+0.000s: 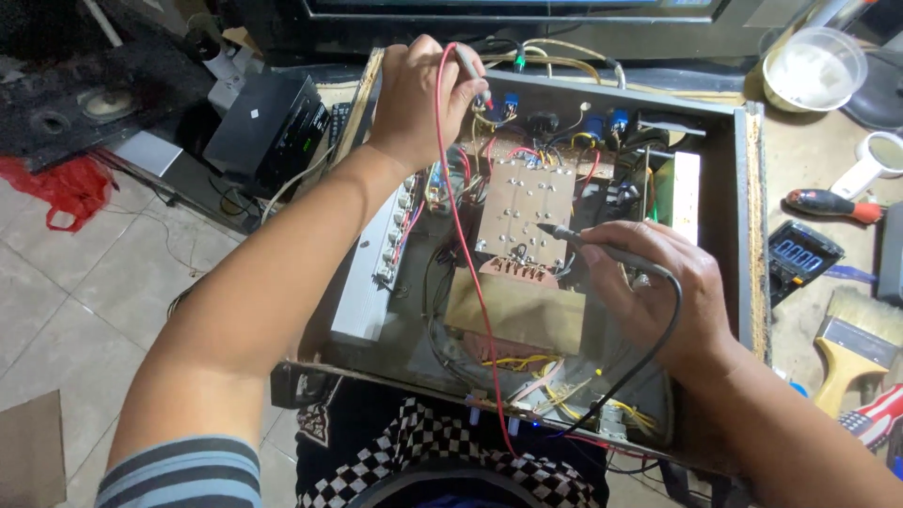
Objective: Testing and diagnosing an audio amplifier using a multimeter and probes on a circuit board.
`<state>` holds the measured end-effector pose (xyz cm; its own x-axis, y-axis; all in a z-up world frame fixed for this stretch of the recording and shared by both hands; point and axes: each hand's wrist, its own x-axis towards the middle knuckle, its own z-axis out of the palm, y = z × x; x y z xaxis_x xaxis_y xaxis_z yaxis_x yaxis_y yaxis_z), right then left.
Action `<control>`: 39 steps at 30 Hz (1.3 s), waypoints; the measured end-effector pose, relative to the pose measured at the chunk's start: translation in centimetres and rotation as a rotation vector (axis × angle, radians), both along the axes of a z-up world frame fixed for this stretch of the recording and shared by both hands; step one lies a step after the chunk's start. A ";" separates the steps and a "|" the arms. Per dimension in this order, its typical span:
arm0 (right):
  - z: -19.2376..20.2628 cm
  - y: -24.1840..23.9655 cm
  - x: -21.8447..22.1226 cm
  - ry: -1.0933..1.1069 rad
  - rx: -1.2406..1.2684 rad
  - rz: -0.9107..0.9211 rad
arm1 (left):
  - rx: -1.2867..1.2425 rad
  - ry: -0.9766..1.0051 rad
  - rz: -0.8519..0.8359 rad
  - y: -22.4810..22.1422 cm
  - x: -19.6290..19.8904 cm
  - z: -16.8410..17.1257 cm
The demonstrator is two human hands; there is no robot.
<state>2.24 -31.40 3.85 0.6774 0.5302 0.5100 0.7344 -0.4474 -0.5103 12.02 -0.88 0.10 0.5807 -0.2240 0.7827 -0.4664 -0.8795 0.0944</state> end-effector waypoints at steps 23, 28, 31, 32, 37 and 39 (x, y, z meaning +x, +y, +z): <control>0.2 0.2 0.0 0.058 -0.007 -0.018 | 0.042 0.053 0.053 0.0 1.7 -1.7; 0.1 0.2 0.1 0.062 -0.017 -0.024 | 0.022 0.055 0.043 0.0 1.6 -1.6; 0.0 0.0 0.2 0.057 -0.035 -0.020 | 0.023 0.061 0.038 -0.1 1.5 -1.5; -0.1 -0.1 0.2 0.052 -0.052 -0.014 | 0.023 0.062 0.035 -0.1 1.4 -1.4; -0.6 -0.1 0.6 0.044 -0.072 0.024 | 0.037 0.067 0.019 -0.4 1.4 -1.3; -0.8 0.0 0.7 0.052 -0.088 0.024 | 0.036 0.071 0.015 -0.3 1.4 -1.4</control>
<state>2.98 -31.42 3.09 0.6885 0.5879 0.4247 0.7188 -0.4752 -0.5075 13.41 -1.22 -1.26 0.6383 -0.2422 0.7307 -0.4461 -0.8899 0.0947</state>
